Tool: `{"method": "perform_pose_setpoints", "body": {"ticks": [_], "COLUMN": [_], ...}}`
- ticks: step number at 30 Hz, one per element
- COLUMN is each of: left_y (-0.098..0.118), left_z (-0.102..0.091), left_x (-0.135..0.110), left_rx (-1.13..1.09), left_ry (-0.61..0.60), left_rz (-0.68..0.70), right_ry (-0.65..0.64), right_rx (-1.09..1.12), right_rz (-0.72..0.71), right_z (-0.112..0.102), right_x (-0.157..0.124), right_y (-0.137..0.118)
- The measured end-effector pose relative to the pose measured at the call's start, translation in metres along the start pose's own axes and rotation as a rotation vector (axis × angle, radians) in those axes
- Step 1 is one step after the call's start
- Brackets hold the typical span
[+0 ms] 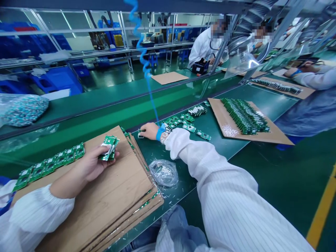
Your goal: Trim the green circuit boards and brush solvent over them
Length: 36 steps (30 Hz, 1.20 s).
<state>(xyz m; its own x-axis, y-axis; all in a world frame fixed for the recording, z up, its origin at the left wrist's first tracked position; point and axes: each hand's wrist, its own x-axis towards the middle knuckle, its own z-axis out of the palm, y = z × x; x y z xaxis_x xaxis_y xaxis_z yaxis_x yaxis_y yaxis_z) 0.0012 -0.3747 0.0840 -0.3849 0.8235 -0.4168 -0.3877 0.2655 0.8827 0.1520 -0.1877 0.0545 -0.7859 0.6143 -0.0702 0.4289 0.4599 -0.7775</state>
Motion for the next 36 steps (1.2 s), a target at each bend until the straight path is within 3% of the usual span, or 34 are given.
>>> {"method": "perform_pose_setpoints", "body": {"ticks": [3,5,10,12,18,22,27,32,36], "left_y": [-0.002,-0.004,-0.01,-0.012,-0.015,-0.016,-0.016,-0.007,0.001], "left_z": [0.002,0.005,0.014,0.015,0.004,-0.002,-0.004,-0.007,-0.028], "left_x": [-0.001,-0.004,-0.022,-0.032,-0.055,-0.063,-0.073,-0.071,-0.065], "left_rx": [-0.002,-0.001,-0.006,-0.011,-0.031,-0.012,0.142,0.467,0.88], "left_ry": [0.017,-0.001,-0.092,-0.115,-0.123,-0.155,-0.218,-0.316,-0.147], "left_rz": [0.004,0.002,-0.016,-0.036,-0.144,-0.16,-0.042,0.176,0.331], "right_ry": [0.114,0.109,-0.15,-0.224,-0.323,-0.309,-0.251,-0.211,-0.204], "right_rx": [0.052,0.138,0.48,0.553,0.472,0.437,0.418,0.409,0.389], "right_rz": [0.021,0.018,0.03,0.052,0.088,0.116,0.117,0.11,0.109], "right_z": [-0.016,-0.02,0.001,0.012,0.033,0.043,0.056,0.067,0.069], "right_x": [-0.019,-0.039,-0.078,-0.081,-0.079,-0.082,-0.084,-0.086,-0.087], "right_y": [-0.019,-0.038,-0.088,-0.098,-0.111,-0.118,-0.125,-0.128,-0.118]}}
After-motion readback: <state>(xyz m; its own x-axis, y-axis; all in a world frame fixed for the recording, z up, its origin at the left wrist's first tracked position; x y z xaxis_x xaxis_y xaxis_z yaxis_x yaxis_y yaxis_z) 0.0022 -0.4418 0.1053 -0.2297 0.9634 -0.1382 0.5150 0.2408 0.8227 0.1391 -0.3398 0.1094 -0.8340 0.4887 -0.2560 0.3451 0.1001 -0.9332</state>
